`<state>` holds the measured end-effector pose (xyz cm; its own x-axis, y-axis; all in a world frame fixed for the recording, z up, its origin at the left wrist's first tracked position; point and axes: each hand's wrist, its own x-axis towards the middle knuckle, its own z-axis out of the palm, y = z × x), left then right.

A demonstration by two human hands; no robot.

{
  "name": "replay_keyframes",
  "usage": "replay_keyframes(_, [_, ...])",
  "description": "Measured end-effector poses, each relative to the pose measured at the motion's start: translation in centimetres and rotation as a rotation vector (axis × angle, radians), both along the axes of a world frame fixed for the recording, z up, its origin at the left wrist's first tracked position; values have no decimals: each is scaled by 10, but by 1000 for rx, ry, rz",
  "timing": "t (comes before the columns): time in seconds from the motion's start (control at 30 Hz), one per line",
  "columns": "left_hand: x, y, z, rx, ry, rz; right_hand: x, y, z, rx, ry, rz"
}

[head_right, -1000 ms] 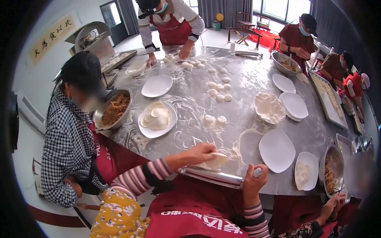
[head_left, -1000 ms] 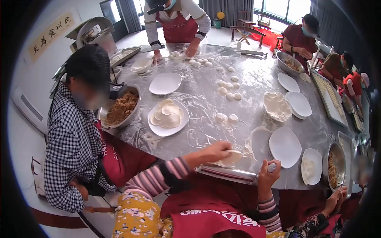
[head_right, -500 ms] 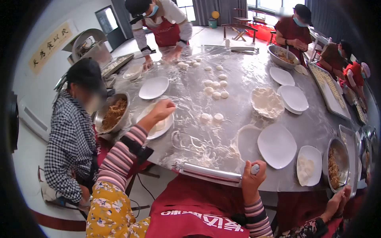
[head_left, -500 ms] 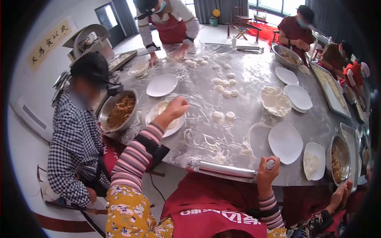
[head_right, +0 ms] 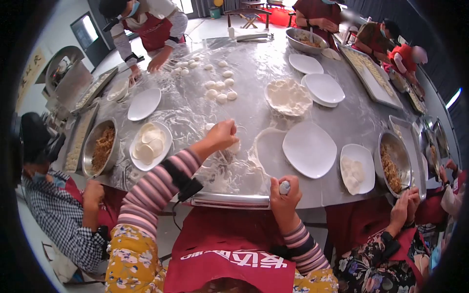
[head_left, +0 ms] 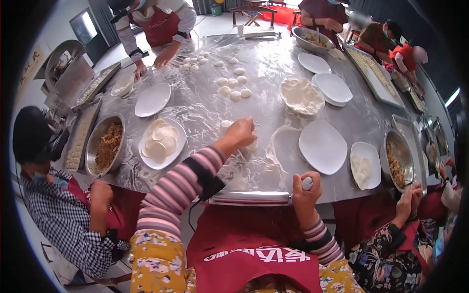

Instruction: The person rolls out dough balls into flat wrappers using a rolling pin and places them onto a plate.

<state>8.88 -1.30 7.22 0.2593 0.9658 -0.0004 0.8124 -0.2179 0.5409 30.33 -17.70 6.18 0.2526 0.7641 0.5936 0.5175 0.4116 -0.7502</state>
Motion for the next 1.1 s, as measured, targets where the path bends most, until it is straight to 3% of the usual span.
replay_keyframes(0.07, [2, -26, -13, 12, -128, -43, 2, 5, -5, -36, 43, 47])
replay_keyframes(0.13, [8, -54, -14, -447, -538, 54, -3, 20, 3, -16, 27, 29])
replay_keyframes(0.27, [17, -76, -29, -353, -463, -71, -18, 63, 14, 110, -47, 33])
replay_keyframes(0.33, [23, -84, -17, -143, -253, -118, -19, 66, 5, 103, -39, 29])
replay_keyframes(0.47, [15, -92, -13, -35, -243, -93, -11, 55, -4, 139, -122, -32])
replay_keyframes(0.53, [19, -98, -16, -50, -335, -42, -10, 46, -4, 57, -7, 18])
replay_keyframes(0.6, [31, -109, -16, 94, -143, -83, -16, 59, -7, 47, -33, -11])
replay_keyframes(0.67, [36, -100, -7, 73, -103, -94, -19, 70, -3, 72, -69, -47])
replay_keyframes(0.73, [34, -90, -2, -102, -155, -139, -21, 72, 1, 71, -50, -11])
replay_keyframes(0.87, [27, -90, -7, -129, -163, -286, -9, 35, 1, 138, -149, -53])
replay_keyframes(0.9, [25, -93, -8, -210, -217, -194, -7, 25, -1, 86, -89, -40])
replay_keyframes(1.0, [21, -98, -7, -268, -229, -210, -11, 36, -2, 52, -43, -67])
replay_keyframes(1.1, [30, -92, -1, -157, -163, -191, -19, 69, -3, 88, -95, -59])
